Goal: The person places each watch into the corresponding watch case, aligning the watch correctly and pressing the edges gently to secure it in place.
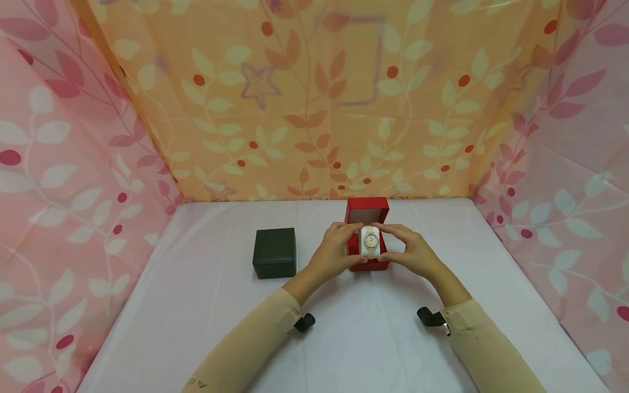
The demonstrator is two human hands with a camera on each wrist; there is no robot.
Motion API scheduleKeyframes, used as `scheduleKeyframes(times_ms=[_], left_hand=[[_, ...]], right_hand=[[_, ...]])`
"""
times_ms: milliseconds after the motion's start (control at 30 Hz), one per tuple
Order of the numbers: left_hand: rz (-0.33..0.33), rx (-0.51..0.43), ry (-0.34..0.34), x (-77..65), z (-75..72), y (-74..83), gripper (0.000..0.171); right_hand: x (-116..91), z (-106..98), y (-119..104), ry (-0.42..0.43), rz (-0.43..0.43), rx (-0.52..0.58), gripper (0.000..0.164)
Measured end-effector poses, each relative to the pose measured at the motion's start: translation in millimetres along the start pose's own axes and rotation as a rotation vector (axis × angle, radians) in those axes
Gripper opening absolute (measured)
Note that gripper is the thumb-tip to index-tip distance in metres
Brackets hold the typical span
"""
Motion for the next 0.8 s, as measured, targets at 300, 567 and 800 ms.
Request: scheduleKeyframes(times_ms=[300,567,800], left_hand=[[0.028,0.019,-0.034,3.3,9.2,-0.3,0.077],[0.024,0.083,-0.074,8.2,20.7,-5.2,0.077],[0.022,0.119,-0.056,12.5,23.7,-6.3,0.076]], right_hand=[[-2.3,4.7,16.1,-0.017,-0.003,-0.006,0.076],[-4.0,7.0,22.9,-0.039,-0.005,-0.037,0.077],[-2.6,8.0,27.9,-0.053,0.018,-0.041,0.077]])
Point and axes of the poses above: each hand's wrist, its own x-axis towards the middle knuckle, its own z-axis out of the palm, y = z × x, the point moved 10 cm from there along x, towards the middle knuckle, and after that the axes turned 3 degrees about -z, right-handed, at the moved point
